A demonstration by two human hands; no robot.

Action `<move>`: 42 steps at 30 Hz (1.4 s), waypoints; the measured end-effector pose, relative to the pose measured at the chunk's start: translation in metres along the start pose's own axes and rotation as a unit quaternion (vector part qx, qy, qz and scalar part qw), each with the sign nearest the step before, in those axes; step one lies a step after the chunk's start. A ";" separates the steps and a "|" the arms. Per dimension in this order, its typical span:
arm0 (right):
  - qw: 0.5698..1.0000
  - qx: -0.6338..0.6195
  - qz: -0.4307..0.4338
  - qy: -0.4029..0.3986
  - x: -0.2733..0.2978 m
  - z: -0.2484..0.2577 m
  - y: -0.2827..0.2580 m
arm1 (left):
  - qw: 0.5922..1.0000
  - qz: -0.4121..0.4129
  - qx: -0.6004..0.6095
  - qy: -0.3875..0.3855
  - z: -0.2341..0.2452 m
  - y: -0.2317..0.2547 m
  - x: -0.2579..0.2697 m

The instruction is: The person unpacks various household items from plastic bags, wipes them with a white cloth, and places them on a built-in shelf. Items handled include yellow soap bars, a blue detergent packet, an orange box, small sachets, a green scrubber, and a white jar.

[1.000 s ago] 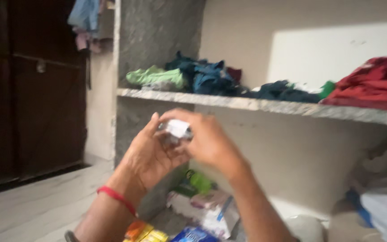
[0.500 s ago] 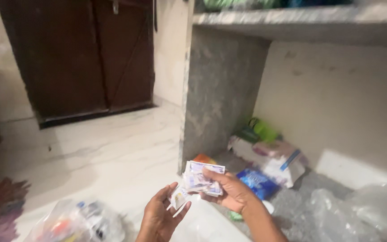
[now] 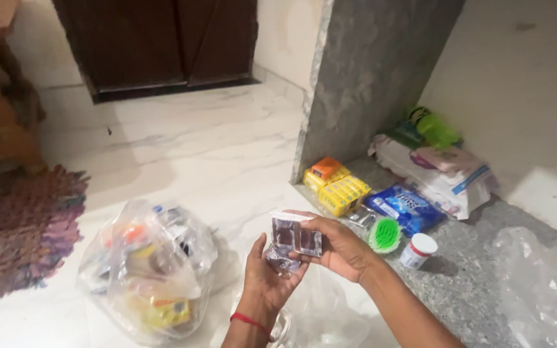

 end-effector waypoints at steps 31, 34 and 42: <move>0.913 0.386 0.031 0.125 -0.015 0.026 0.018 | 0.992 -0.069 -0.062 -0.081 -0.011 0.019 0.017; 0.866 0.474 0.019 0.157 -0.012 0.025 0.010 | 0.980 -0.061 -0.141 -0.128 -0.017 0.020 0.017; 0.925 0.351 0.071 0.125 -0.014 0.023 0.004 | 0.991 -0.065 -0.077 -0.093 -0.009 0.018 0.013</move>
Point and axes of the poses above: each hand's wrist, its own x-axis away from the middle knuckle, its own z-axis out of the back of the hand, y = z × x, the point moved 9 cm from there along -x, towards the middle knuckle, and after that the axes turned 2 degrees about x, right-handed, at the moved point
